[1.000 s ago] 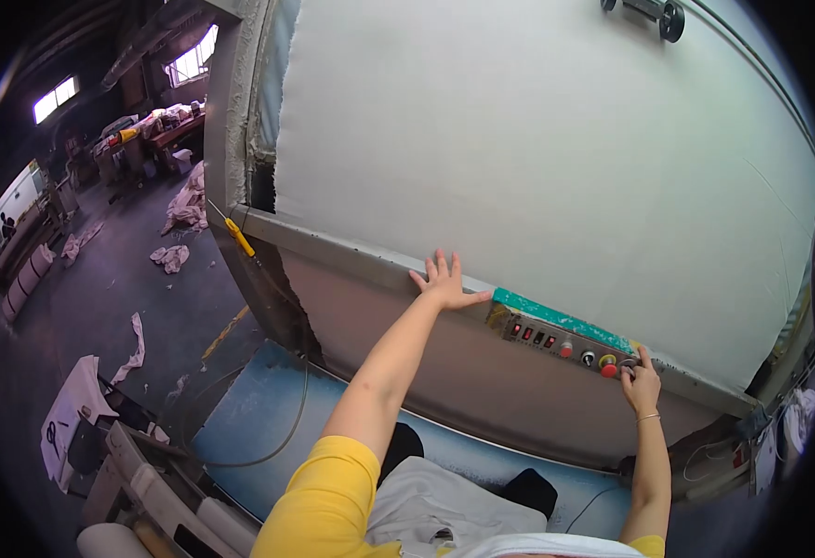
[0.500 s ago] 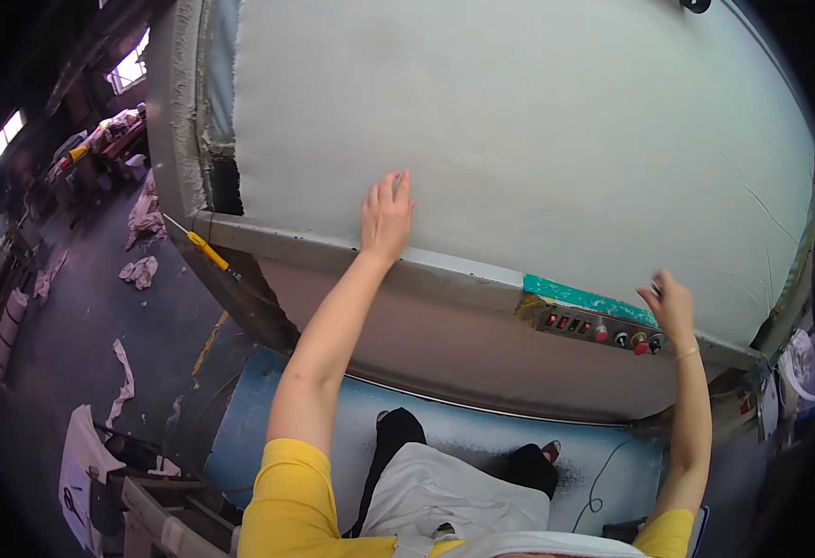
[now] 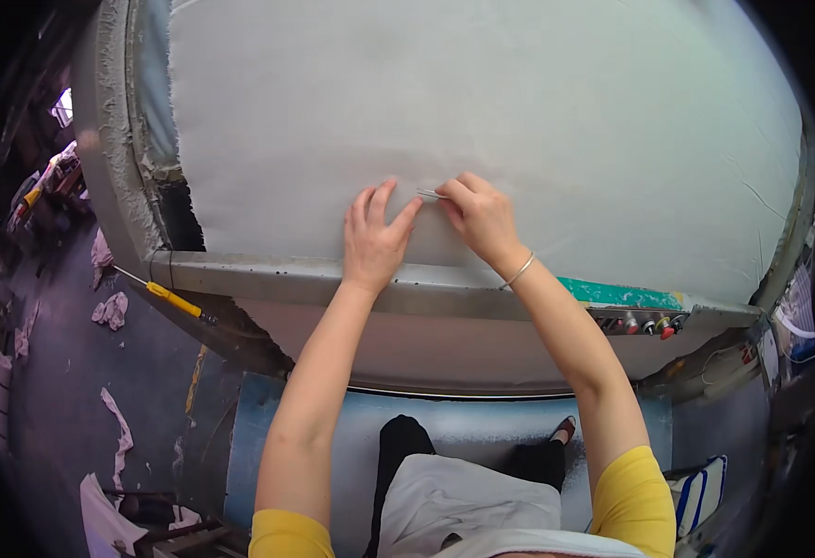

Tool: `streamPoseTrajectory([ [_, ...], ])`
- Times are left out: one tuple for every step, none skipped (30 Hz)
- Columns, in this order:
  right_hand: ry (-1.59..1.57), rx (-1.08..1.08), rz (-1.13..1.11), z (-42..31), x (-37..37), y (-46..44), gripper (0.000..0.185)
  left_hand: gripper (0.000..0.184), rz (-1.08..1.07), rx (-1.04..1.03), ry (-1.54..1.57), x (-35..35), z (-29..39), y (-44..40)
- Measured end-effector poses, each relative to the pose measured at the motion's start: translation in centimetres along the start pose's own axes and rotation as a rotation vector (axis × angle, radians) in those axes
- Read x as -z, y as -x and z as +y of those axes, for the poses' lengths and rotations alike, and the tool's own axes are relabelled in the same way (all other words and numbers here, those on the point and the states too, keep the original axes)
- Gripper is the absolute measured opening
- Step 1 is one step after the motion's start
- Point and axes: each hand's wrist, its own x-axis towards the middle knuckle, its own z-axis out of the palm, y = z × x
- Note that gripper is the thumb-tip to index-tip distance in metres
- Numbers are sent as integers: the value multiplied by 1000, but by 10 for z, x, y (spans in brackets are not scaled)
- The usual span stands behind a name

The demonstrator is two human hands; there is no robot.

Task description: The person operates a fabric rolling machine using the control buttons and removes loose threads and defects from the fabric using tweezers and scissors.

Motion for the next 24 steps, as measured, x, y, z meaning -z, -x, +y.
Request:
streamPoseTrajectory([
  [26,2,15,-1,-6,-2,6,47,16,6,6,-1,-1,0],
  [52,4,29,-1,-10,-3,6,45,33,11,13,-2,-3,0],
  [58,1,26,-1,-13,-4,6,45,32,11,21,-2,-4,-1],
  [100,6,12,-3,-13,-4,6,45,45,14,19,-3,-4,-1],
  [142,11,-3,-4,-12,-4,7,44,56,18,17,-3,-4,-1],
  [184,16,-18,-4,-11,-3,9,43,67,22,15,-3,-3,0],
  [189,14,-23,-3,-11,-4,9,43,66,25,23,-4,-3,0],
  [159,8,-20,-2,-11,-5,8,43,65,23,16,-4,-4,0],
  [129,1,-15,-1,-11,-6,8,42,64,20,9,-4,-4,0],
  [99,-6,-10,0,-11,-7,7,42,63,15,1,-5,-5,0],
  [103,-10,-12,1,-10,-7,7,42,61,14,6,-5,-5,0],
  [75,-22,-12,2,-10,-7,7,40,66,16,3,-6,-4,1],
  [46,-36,-12,2,-9,-7,7,39,70,17,-1,-6,-4,1],
  [17,-49,-10,2,-9,-8,7,37,75,17,-6,-6,-4,0],
  [19,-50,-10,2,-8,-9,7,37,75,16,-4,-6,-4,0],
  [57,-27,-28,1,-8,-10,7,39,70,18,-6,-6,-4,0],
  [95,-4,-46,0,-8,-11,6,41,65,19,-9,-5,-4,1],
  [134,17,-63,0,-7,-10,6,43,59,19,-11,-5,-4,1],
  [136,14,-62,1,-5,-10,6,43,58,16,-9,-5,-3,0],
  [18,-41,-49,4,-3,-8,6,46,33,21,-9,-4,-3,0],
  [-99,-96,-35,6,1,-7,5,48,9,27,-10,-3,-2,0],
  [-218,-149,-19,8,4,-6,5,51,-16,31,-12,-2,-3,1],
  [-216,-155,-14,7,9,-1,5,51,-18,24,-9,1,-5,2],
  [-242,-159,-55,2,21,9,5,53,-33,36,-63,3,-7,2],
])
